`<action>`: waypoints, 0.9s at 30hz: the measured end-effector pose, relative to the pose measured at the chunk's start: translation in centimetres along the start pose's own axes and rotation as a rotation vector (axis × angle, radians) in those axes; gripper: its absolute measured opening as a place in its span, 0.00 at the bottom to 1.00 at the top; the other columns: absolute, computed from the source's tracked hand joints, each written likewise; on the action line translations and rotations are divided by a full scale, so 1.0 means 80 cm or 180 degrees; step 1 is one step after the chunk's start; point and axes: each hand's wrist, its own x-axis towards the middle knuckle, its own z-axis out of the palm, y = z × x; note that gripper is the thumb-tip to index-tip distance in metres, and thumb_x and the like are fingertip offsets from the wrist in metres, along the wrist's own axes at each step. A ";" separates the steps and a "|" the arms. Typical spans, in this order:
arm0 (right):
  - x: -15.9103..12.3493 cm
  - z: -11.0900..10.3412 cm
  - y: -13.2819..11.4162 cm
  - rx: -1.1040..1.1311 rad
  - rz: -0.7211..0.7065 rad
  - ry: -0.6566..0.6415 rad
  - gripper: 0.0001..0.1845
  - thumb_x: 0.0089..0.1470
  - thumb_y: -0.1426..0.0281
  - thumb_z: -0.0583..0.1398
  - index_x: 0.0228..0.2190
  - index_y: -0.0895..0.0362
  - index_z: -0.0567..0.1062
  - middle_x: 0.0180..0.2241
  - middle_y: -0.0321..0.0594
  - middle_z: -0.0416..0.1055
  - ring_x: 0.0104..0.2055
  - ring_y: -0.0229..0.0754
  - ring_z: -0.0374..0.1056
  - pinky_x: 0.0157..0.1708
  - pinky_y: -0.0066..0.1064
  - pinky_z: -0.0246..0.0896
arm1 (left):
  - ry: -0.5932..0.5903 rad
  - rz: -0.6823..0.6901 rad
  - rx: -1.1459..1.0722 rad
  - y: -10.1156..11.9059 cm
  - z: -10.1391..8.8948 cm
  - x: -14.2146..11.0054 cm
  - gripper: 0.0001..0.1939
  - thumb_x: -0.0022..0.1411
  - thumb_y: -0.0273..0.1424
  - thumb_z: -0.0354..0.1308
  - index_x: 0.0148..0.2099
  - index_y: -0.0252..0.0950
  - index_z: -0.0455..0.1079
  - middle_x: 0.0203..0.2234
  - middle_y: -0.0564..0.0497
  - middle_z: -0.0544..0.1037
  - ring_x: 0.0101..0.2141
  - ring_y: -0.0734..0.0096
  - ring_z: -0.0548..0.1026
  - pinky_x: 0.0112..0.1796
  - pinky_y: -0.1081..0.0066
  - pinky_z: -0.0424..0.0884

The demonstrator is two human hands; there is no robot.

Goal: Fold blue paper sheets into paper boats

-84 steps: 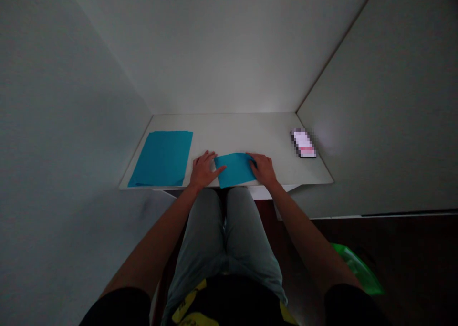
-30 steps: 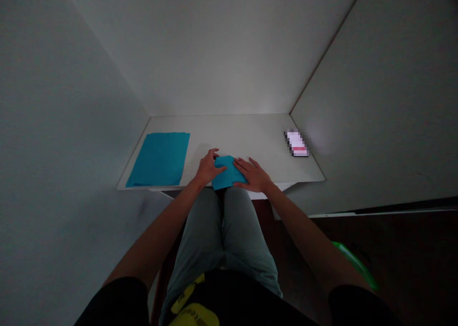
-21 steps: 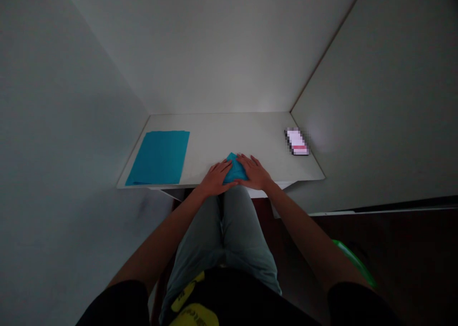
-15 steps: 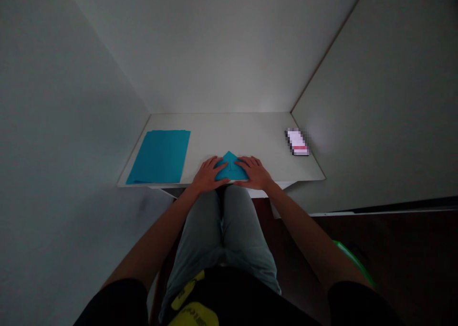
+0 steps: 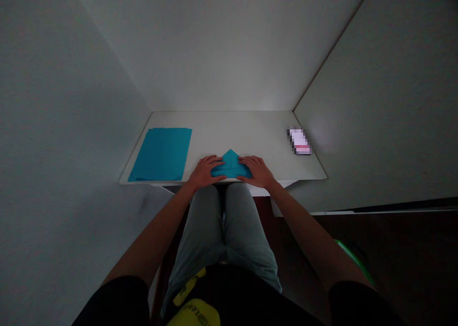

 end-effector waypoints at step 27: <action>0.003 0.006 0.021 0.0279 0.0310 0.0378 0.25 0.75 0.60 0.52 0.66 0.47 0.75 0.65 0.42 0.75 0.66 0.54 0.69 0.65 0.52 0.62 | 0.0684 -0.0581 -0.0182 0.015 0.005 0.017 0.15 0.73 0.36 0.60 0.59 0.43 0.78 0.57 0.47 0.83 0.60 0.56 0.77 0.64 0.55 0.68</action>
